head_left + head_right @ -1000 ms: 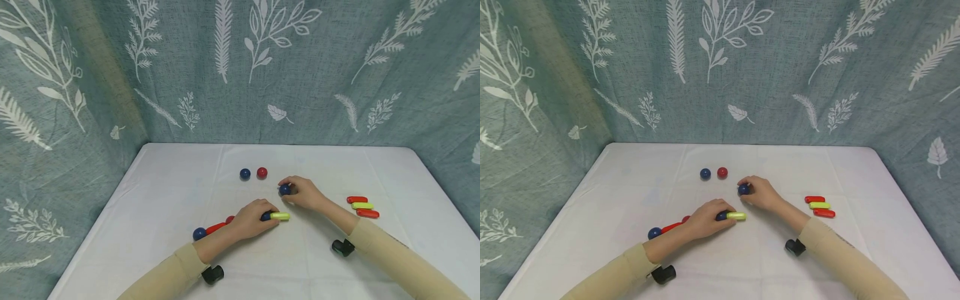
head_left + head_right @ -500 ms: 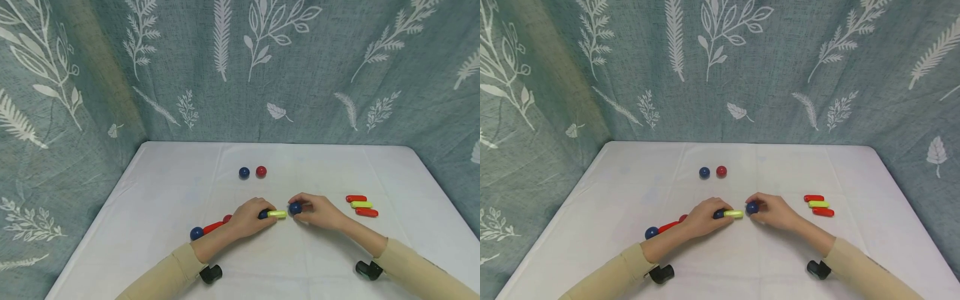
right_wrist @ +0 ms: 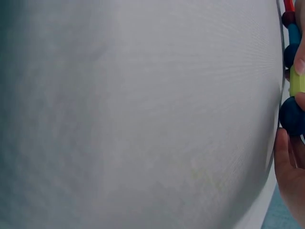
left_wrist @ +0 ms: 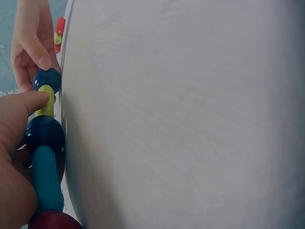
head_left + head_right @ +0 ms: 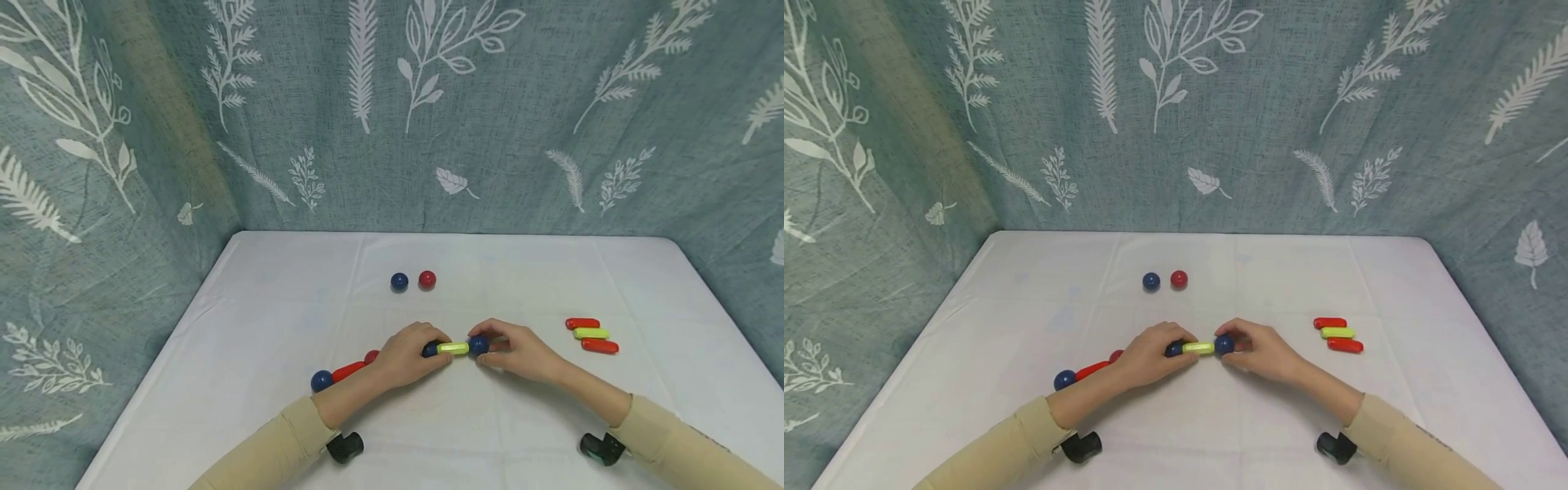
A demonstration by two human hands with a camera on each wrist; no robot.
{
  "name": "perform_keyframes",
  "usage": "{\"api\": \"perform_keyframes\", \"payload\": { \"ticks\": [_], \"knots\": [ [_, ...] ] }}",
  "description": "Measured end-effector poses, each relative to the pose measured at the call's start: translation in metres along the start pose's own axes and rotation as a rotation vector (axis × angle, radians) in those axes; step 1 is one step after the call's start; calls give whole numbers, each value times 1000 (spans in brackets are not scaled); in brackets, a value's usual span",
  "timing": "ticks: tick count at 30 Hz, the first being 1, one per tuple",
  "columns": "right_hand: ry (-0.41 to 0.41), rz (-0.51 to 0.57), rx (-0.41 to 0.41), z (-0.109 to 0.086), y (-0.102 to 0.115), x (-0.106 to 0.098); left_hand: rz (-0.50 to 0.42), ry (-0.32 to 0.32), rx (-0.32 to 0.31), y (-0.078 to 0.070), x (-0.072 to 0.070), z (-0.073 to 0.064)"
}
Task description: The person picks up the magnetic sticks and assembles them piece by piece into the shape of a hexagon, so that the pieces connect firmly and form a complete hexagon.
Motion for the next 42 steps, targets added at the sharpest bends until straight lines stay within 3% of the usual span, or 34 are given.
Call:
{"api": "perform_keyframes", "payload": {
  "ticks": [10,18,22,25,30,35,42],
  "knots": [
    [-10,-10,52,-3,-2,-3,101,-16,24,-16,4,8],
    [-47,-22,76,-11,-6,-13,132,5,-14,-33,19,21],
    [-125,-145,64,-21,-3,-30,174,5,-8,-35,22,23],
    [-208,-333,50,-31,-2,-51,176,12,-7,-35,22,23],
    [-283,-561,138,-50,-9,-85,156,21,10,-35,21,21],
    [-285,-596,237,-60,-21,-102,148,17,16,-34,21,21],
    [-258,-538,235,-58,-26,-103,145,32,11,-32,21,22]
  ]
}}
Point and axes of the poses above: each hand's wrist, its own z-axis towards the middle knuckle, its own x-axis out of the palm, y = z × x, the point moved 5 cm from there along z, towards the middle knuckle, and after that the axes turned 11 degrees about -x, right-handed, at the moved point
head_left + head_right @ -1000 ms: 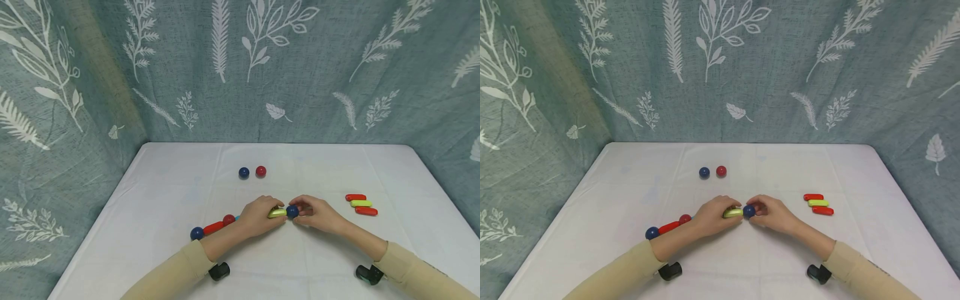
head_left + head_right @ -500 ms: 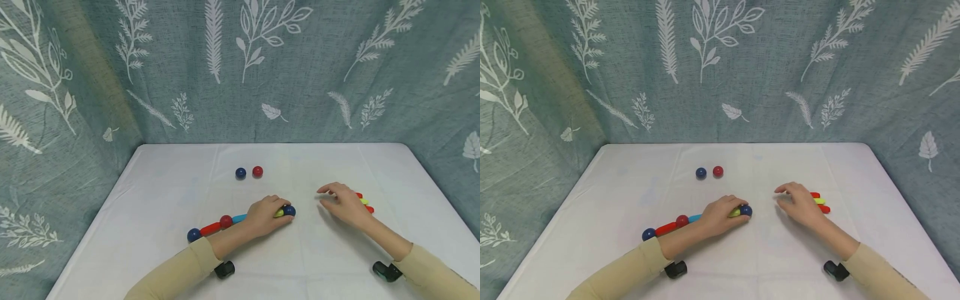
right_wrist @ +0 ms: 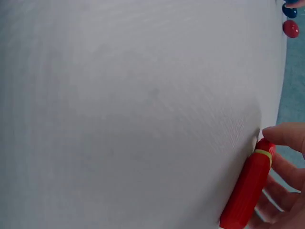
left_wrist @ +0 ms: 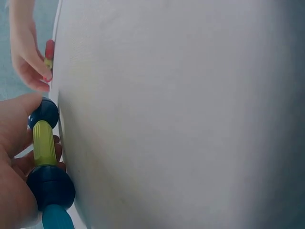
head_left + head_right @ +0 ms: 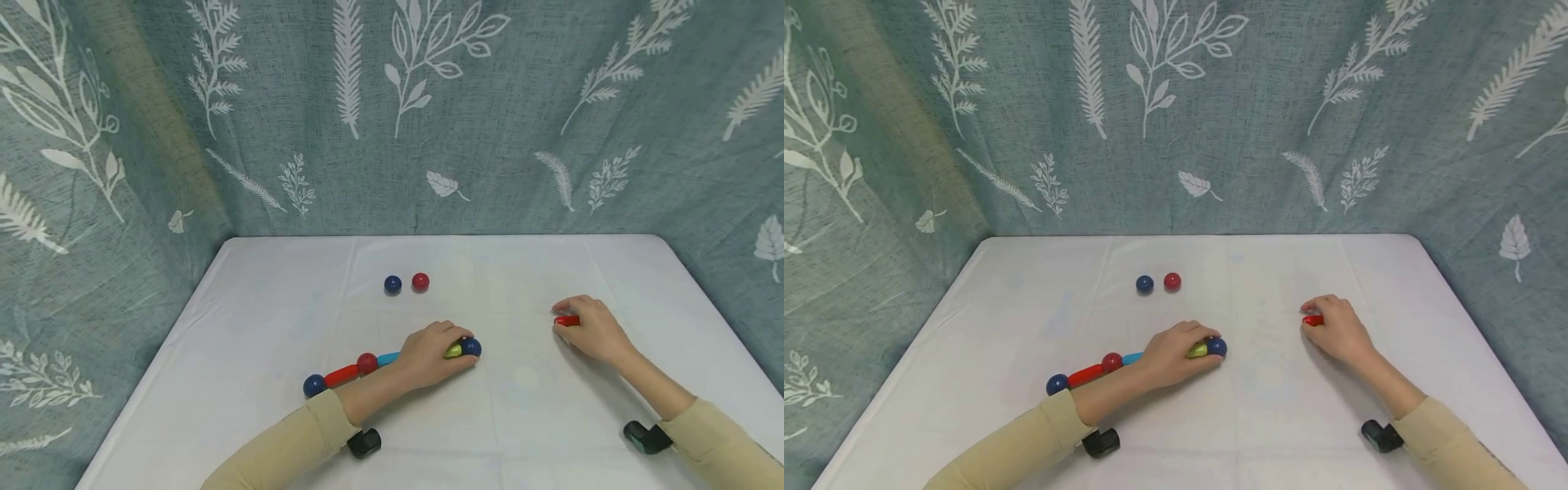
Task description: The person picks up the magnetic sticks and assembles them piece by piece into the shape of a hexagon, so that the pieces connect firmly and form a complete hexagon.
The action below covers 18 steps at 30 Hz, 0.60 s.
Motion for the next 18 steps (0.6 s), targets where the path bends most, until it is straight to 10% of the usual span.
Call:
{"api": "perform_keyframes", "payload": {
  "ticks": [18],
  "knots": [
    [89,94,-127,14,44,39,-35,2,8,4,-6,-5]
  ]
}}
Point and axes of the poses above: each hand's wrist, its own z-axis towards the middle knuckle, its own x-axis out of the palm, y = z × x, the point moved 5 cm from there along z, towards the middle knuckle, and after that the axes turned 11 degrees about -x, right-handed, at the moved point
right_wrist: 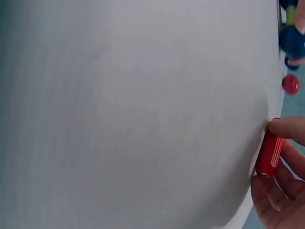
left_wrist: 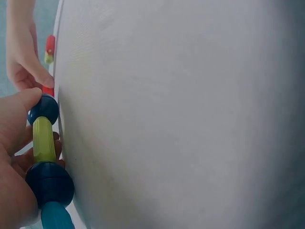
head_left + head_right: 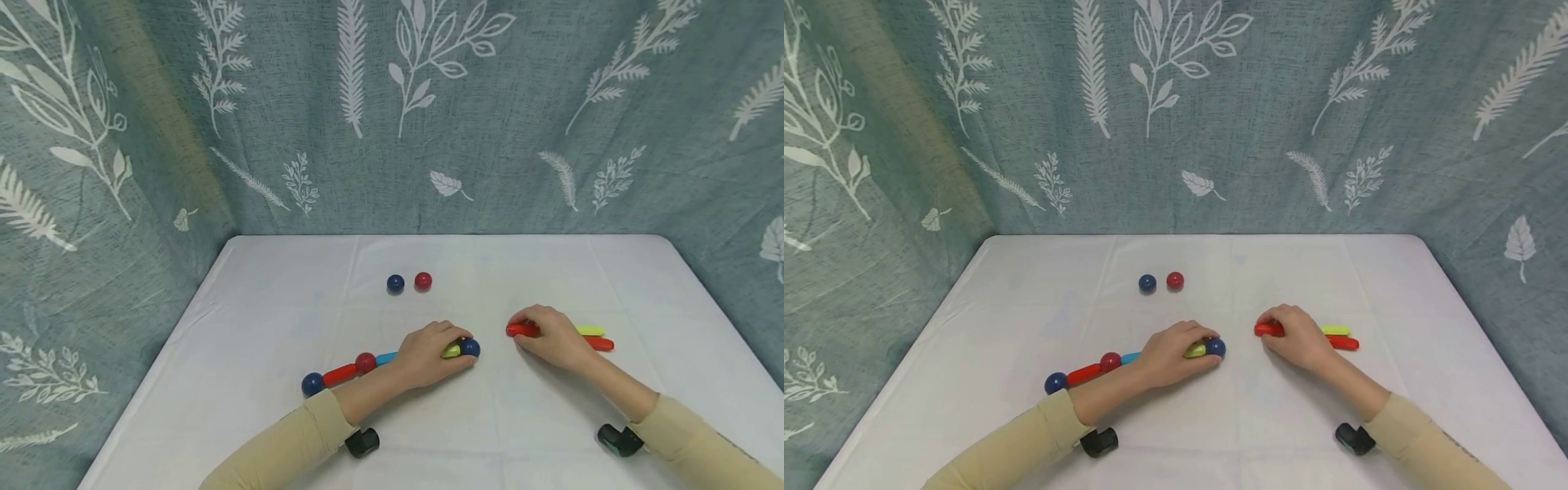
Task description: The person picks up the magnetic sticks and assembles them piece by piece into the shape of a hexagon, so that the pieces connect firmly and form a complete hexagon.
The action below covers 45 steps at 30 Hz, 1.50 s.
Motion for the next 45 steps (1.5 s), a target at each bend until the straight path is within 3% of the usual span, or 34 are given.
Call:
{"api": "perform_keyframes", "payload": {
  "ticks": [12,21,31,40,45],
  "knots": [
    [59,121,-110,5,34,27,2,-21,17,2,-2,-2],
    [45,133,-168,4,45,31,8,-26,20,5,-3,-5],
    [63,120,-126,4,42,30,2,3,-9,9,-6,-8],
    [61,168,-163,7,44,33,25,-94,46,-10,-4,1],
    [115,213,-124,11,43,32,-14,-56,3,-4,2,4]
  ]
}}
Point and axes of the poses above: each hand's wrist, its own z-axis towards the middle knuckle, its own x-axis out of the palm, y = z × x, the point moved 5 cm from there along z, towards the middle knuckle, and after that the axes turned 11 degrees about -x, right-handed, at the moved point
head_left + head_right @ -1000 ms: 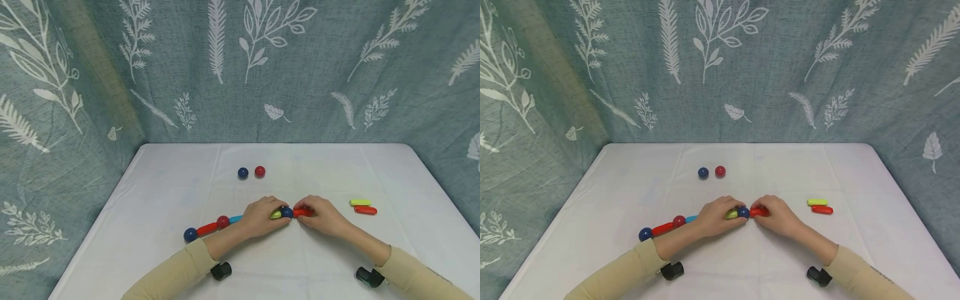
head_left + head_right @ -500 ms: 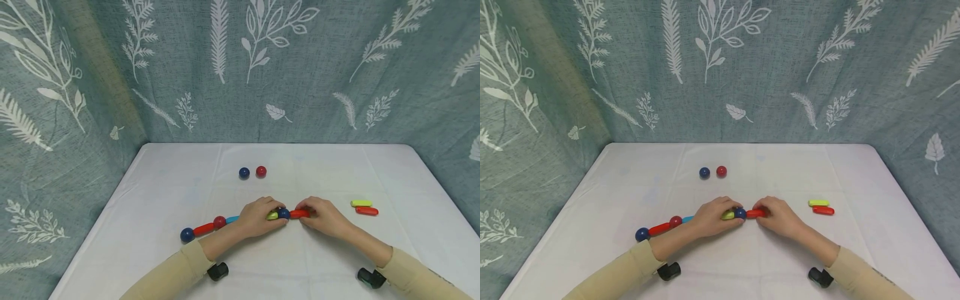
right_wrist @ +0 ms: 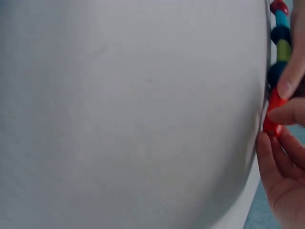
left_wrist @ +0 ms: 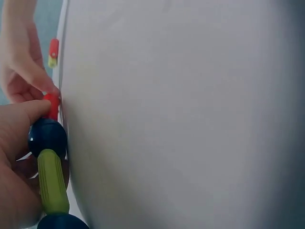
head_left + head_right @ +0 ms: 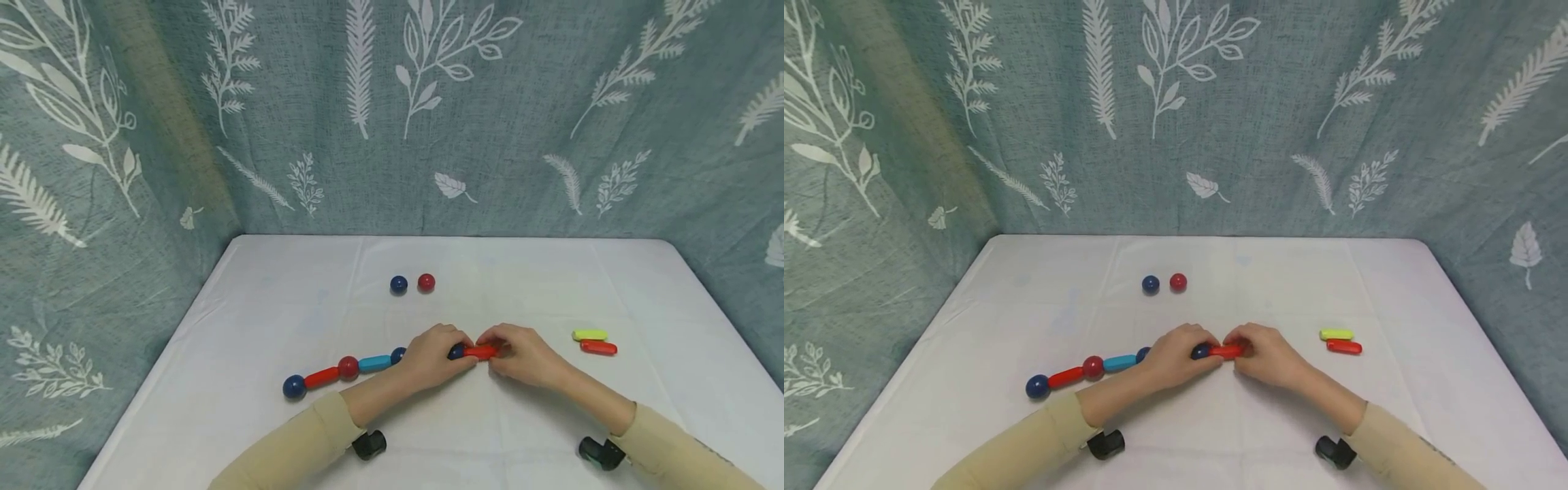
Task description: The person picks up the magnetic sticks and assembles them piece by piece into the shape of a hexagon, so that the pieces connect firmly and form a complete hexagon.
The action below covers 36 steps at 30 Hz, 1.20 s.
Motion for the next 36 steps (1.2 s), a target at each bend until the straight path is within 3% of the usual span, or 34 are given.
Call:
{"api": "perform_keyframes", "payload": {
  "ticks": [5,12,17,21,29,36],
  "knots": [
    [-32,41,32,20,-7,-6,-36,28,-21,5,-3,-2],
    [-108,11,-33,75,-5,-6,-43,34,7,7,-3,-2],
    [-72,-41,-90,109,-3,1,-41,31,11,10,0,-3],
    [-24,-112,-121,125,-3,7,-34,27,16,11,2,-3],
    [30,-167,-128,128,-3,11,-29,17,26,11,3,-4],
    [43,-171,-142,104,-9,7,-40,39,4,15,2,-5]
  ]
}}
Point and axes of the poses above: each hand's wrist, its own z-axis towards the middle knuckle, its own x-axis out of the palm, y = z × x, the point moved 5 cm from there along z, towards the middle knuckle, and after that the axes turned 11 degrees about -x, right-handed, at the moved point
